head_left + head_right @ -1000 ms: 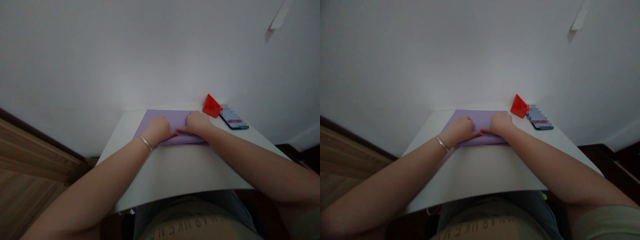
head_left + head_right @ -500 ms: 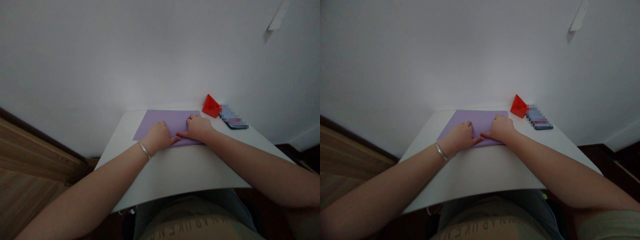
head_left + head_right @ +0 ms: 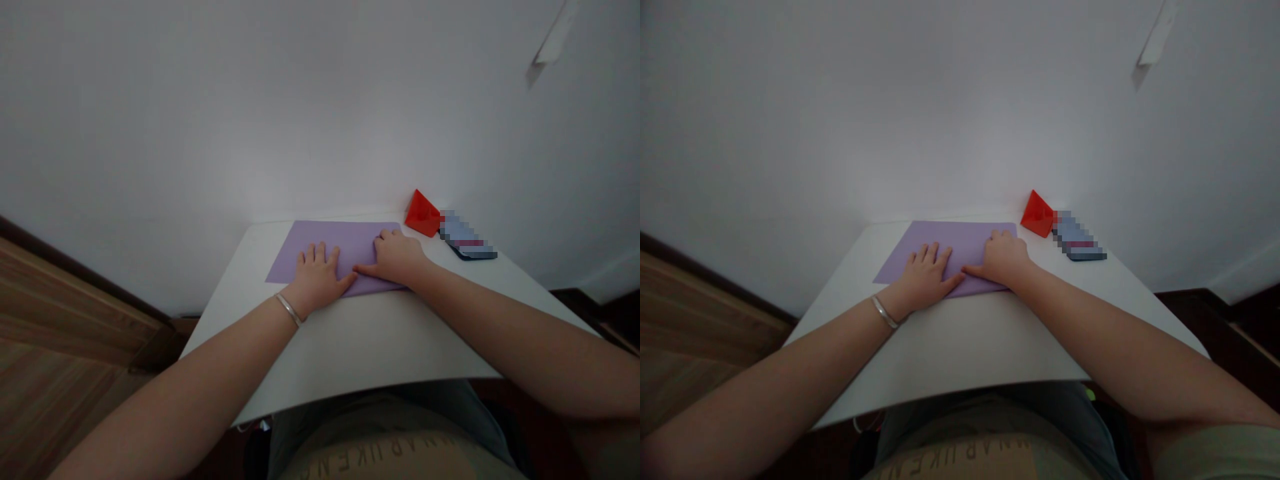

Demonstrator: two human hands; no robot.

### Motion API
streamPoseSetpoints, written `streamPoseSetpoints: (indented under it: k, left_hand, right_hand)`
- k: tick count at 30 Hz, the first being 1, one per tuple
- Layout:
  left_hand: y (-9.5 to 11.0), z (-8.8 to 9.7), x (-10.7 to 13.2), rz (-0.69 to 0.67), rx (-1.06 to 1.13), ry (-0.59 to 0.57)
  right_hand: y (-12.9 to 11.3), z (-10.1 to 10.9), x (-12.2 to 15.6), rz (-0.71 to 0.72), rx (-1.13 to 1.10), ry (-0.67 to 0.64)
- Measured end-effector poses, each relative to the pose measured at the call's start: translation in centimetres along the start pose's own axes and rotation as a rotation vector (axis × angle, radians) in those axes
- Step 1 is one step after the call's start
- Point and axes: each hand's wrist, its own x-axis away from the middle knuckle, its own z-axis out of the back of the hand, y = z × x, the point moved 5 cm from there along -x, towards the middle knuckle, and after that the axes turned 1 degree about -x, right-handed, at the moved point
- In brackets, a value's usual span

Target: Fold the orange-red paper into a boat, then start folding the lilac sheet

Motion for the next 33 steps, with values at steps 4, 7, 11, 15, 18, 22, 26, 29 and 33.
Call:
streamPoseSetpoints:
  k: [4, 7, 11, 15, 18, 22, 26, 29, 33]
  left_hand:
    - [-0.1, -0.3, 0.0, 0.025, 0.007, -0.022]
    - [0.0, 0.1, 0.0, 0.031, 0.018, -0.007]
    - [-1.0, 0.4, -0.2, 0.109, 0.035, 0.038]
    - [-2.8, 0.0, -0.7, 0.210, 0.065, 0.080]
    - [-3.9, -0.3, -1.3, 0.248, 0.124, 0.113]
    - [-4.9, -0.1, -2.0, 0.270, 0.433, 0.287]
    - [-5.6, -0.2, -2.3, 0.268, 0.748, 0.413]
    - [-5.7, -0.1, -2.3, 0.245, 0.864, 0.440]
    - [-5.9, 0.2, -2.2, 0.243, 1.039, 0.553]
  right_hand:
    - [0.2, 0.1, 0.0, -0.011, -0.015, 0.007]
    - [0.4, 0.0, 0.0, -0.021, -0.025, 0.020]
    - [1.3, -0.3, -0.1, -0.013, -0.072, 0.069]
    - [3.3, -1.0, -0.4, -0.090, -0.273, 0.164]
    - [4.9, -1.5, -0.8, -0.189, -0.518, 0.269]
    - [6.1, -1.7, -1.3, -0.185, -0.819, 0.423]
    - [6.4, -1.9, -1.4, -0.172, -0.875, 0.403]
    - [6.6, -2.0, -1.3, -0.184, -0.898, 0.390]
    - [6.8, -2.0, -1.3, -0.183, -1.041, 0.454]
